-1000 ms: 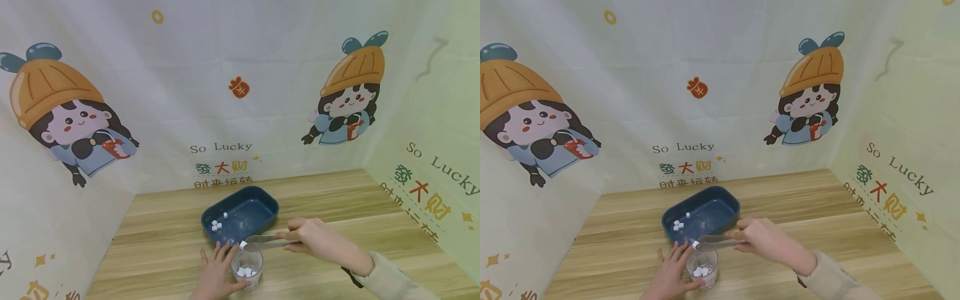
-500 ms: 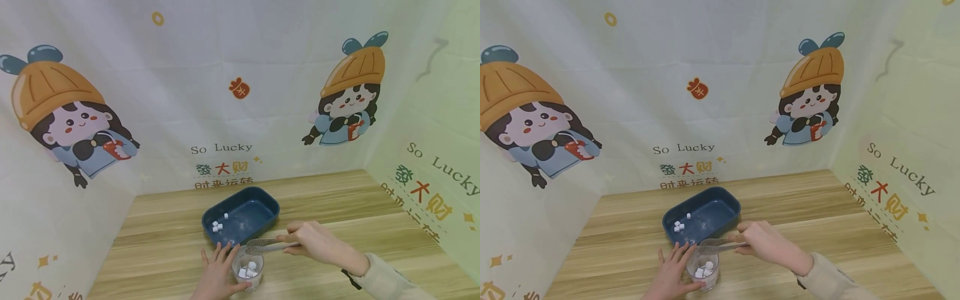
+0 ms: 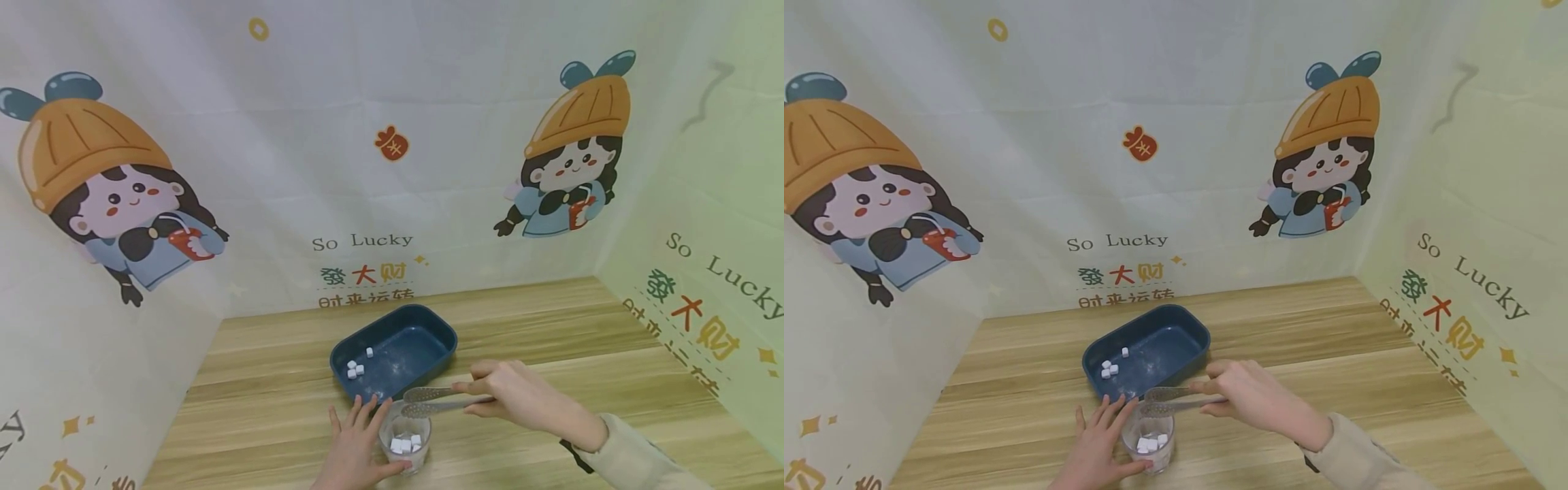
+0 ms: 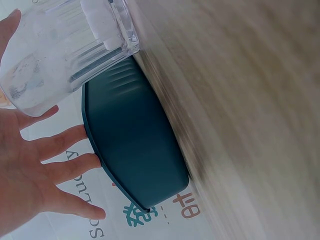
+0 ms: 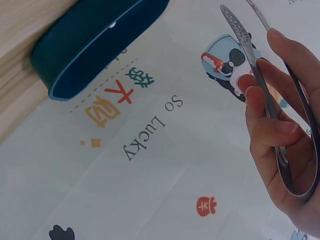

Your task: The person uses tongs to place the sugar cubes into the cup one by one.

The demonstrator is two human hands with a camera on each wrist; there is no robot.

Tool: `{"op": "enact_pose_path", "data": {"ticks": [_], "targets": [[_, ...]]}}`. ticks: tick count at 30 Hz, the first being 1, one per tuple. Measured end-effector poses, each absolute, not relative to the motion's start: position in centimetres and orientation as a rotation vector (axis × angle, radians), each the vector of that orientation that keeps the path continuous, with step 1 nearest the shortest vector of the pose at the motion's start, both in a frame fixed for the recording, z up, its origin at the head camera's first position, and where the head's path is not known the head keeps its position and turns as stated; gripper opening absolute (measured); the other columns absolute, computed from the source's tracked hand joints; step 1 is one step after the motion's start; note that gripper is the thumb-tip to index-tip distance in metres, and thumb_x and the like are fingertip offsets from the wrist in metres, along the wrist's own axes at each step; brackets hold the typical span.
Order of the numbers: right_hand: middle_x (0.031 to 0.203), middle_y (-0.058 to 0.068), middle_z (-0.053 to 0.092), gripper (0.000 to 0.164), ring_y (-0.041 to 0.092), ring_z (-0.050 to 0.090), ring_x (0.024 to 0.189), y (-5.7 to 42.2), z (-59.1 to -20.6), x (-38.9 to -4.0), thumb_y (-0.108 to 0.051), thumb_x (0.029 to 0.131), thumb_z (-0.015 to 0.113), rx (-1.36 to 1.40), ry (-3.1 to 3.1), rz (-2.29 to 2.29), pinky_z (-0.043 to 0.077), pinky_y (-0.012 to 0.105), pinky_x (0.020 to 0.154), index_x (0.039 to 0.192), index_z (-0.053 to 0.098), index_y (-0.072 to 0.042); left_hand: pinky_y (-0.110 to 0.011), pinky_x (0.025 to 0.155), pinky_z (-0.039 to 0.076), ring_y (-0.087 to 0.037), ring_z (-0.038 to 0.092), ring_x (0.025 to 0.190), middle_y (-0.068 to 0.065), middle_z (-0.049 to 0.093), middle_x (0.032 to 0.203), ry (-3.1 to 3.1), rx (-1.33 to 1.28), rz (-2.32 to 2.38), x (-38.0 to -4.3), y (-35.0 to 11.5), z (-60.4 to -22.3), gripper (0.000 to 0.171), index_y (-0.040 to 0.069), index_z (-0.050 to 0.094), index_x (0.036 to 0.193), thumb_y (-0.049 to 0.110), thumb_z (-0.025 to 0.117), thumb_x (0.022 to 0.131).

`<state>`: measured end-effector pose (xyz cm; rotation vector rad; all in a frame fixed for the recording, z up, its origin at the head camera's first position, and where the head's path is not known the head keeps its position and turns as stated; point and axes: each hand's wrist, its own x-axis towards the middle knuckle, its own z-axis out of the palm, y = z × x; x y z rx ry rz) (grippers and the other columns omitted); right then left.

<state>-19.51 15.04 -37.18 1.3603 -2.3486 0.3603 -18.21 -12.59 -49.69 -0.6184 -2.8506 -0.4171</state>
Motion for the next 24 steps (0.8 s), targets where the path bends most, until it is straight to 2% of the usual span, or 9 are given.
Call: {"op": "enact_pose_path", "data": {"ticks": [14,24], "targets": [[0.063,-0.011,0.037,0.034,-0.006,0.027,0.053,14.98,-36.96,-19.88,-0.029,0.067,0.076,1.34,-2.311,0.32,0.024,0.004,0.046,0.098,0.071,-0.016,-0.077,0.085,0.019,-0.047,0.037,0.122,-0.017,0.044,0.133,-2.849,-0.62,-0.441,-18.24,-12.59,-49.73,0.094,0.017,0.036,0.136,0.072,0.057,0.062],[0.07,-0.008,0.053,0.036,-0.005,0.038,0.053,15.14,-36.99,-20.52,-0.033,0.071,0.072,1.315,-2.232,0.339,0.03,0.004,0.047,0.098,0.07,-0.008,-0.077,0.085,0.019,-0.048,0.038,0.121,-0.017,0.044,0.132,-2.822,-0.621,-0.45,-18.11,-12.54,-49.9,0.093,0.017,0.038,0.135,0.071,0.06,0.062]]}}
